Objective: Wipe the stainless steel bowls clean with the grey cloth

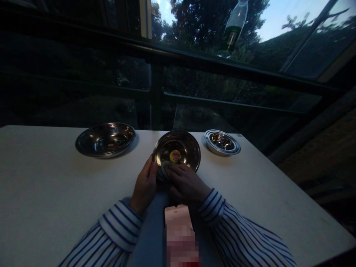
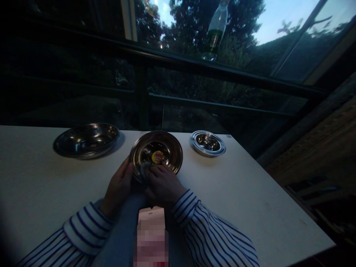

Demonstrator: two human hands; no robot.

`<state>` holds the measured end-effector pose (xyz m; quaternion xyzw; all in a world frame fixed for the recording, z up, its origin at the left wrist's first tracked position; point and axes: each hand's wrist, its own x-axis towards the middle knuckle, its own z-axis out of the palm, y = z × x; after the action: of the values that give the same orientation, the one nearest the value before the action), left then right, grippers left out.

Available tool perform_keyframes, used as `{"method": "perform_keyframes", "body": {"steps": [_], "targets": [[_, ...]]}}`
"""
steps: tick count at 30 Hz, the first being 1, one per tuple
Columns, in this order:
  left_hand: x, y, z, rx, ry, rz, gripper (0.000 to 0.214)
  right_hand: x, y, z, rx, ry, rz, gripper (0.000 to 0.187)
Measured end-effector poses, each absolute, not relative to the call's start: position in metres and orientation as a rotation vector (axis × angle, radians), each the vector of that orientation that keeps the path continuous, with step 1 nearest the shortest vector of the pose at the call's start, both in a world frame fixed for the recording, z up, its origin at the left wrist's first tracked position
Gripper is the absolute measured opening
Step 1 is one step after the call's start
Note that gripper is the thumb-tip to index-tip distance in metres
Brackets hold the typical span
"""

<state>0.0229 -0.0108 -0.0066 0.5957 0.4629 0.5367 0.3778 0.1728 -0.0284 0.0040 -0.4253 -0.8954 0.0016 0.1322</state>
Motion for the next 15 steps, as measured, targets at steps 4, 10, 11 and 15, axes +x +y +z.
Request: {"method": "perform_keyframes", "body": {"steps": [4, 10, 11, 15], "targets": [[0.021, -0.009, -0.007, 1.530, 1.198, 1.383, 0.047, 0.180, -0.028, 0.008, -1.360, -2.623, -0.093, 0.040], [0.020, -0.009, -0.008, 1.548, 1.196, 1.396, 0.048, 0.187, -0.029, 0.015, -1.554, -2.596, -0.183, 0.025], [0.021, -0.009, -0.008, 1.547, 1.196, 1.398, 0.048, 0.187, -0.029, 0.015, -1.553, -2.586, -0.183, 0.024], [0.021, -0.008, -0.008, 1.518, 1.176, 1.386, 0.047, 0.181, -0.028, 0.011, -1.420, -2.559, -0.102, 0.027]]}}
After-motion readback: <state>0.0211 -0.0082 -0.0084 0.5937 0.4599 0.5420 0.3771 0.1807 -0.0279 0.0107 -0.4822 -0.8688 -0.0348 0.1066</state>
